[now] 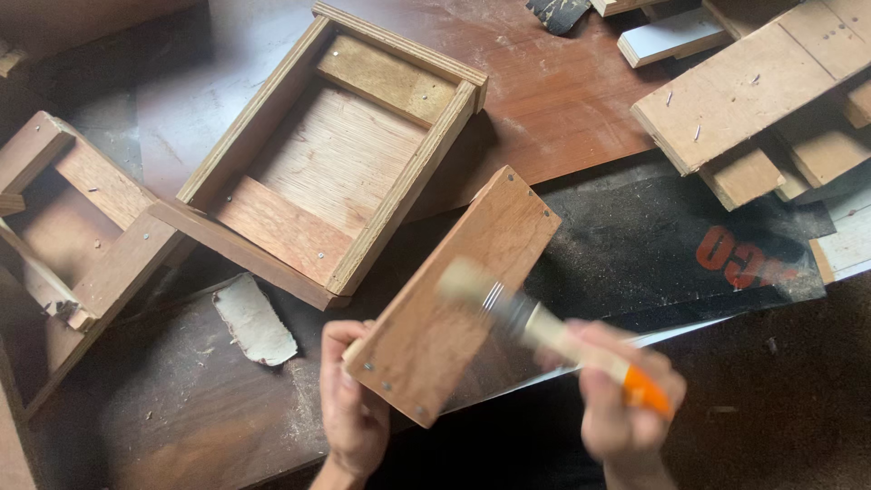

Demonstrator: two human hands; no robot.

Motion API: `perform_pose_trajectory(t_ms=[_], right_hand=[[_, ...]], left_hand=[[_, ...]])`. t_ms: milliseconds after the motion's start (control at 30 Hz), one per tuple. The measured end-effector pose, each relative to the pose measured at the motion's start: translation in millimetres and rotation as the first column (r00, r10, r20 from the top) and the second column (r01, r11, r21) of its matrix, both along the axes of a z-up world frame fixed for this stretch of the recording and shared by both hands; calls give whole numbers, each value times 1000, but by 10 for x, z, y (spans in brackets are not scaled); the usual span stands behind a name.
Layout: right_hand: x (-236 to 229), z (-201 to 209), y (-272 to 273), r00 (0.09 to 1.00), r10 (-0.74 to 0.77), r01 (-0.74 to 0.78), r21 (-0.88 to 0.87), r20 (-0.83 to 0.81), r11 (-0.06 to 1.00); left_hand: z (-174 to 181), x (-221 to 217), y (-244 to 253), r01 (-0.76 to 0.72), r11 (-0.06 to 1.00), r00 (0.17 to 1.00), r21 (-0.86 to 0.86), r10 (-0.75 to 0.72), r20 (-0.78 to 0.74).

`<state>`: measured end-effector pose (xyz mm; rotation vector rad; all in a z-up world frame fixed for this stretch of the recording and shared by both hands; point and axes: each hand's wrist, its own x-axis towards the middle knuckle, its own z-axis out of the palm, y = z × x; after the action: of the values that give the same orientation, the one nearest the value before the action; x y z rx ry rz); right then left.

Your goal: The person brushes a wooden frame and a small wooden box with a paintbrush, then sands the box with sandpaper. The person handles the frame and box one at a time, turning them to reach different sides.

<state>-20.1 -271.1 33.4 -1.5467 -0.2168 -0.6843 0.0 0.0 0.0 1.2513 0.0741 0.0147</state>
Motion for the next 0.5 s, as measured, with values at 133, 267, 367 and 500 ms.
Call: perform_pose_trajectory(t_ms=[133,267,367,500], right_hand=[[146,269,-15,955,-283,270,-129,-95,954],[-43,335,139,1000,23,-24,-54,-20,998],[-33,262,173,932,362,-358,-94,28,929],[-56,169,61,994,-55,45,-98,-95,994]], left_hand=[[291,74,51,5,982,993,-188,17,113],[384,106,76,14,996,971,90,-35,236],[426,165,150,26,966,950,259,-105,294],[530,227,276,-39,849,857,528,-243,454]])
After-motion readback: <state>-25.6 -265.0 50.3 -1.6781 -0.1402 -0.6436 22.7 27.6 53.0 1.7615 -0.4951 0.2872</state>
